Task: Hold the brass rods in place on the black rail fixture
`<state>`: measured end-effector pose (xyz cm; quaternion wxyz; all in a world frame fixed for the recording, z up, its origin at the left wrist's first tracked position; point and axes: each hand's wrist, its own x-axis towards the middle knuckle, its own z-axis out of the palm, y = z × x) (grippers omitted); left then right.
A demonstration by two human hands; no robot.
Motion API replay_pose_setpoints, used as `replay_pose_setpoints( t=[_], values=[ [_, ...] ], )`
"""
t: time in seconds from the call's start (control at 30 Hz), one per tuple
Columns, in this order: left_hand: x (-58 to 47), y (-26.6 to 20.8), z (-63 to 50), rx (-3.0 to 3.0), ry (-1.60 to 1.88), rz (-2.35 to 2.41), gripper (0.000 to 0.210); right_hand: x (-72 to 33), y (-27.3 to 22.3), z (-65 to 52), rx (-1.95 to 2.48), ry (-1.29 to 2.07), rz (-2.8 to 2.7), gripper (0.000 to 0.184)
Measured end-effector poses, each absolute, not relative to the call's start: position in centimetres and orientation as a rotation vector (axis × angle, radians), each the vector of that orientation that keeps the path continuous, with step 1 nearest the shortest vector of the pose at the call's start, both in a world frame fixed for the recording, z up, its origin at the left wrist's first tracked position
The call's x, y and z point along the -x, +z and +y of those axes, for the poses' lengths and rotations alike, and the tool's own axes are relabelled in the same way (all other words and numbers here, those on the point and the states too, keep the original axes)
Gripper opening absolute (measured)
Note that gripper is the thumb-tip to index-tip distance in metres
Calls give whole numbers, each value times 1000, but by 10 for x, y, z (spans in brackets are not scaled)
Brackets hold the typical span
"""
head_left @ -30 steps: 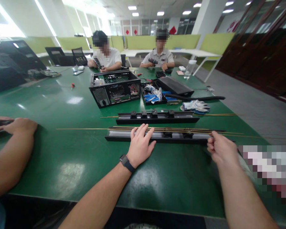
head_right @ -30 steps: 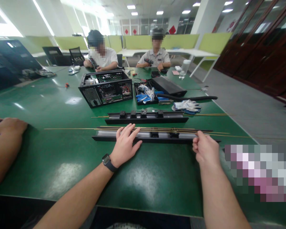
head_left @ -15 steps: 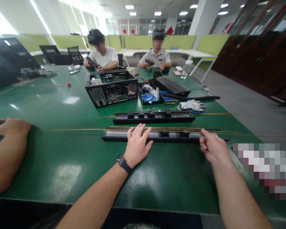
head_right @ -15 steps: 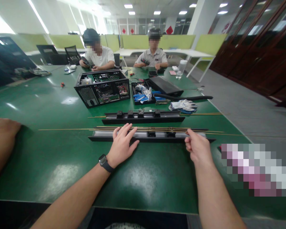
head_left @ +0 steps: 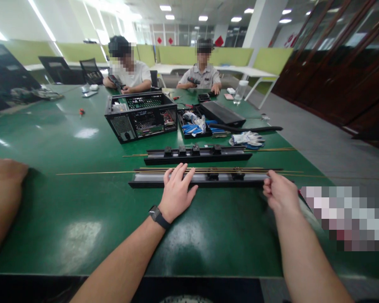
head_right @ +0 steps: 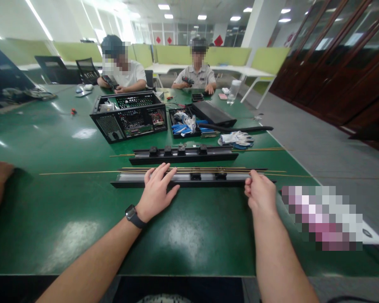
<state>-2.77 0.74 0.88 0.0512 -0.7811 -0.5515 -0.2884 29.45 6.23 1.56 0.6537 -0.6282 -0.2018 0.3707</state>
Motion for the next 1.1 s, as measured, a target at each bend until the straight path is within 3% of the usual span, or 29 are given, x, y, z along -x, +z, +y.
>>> replay_pose_setpoints(
  t=[0.3,0.63,1.1],
  values=[
    [28,7,8,2367,-865,-1675,48,-287,15,60,1442,910,-513,18],
    [29,5,9,2353,-854,-1635,46,-283,16,56,1404,1005,-595,35],
    [29,2,11,2351,-909,-1625,47,-290,14,60,1407,903,-470,27]
  ],
)
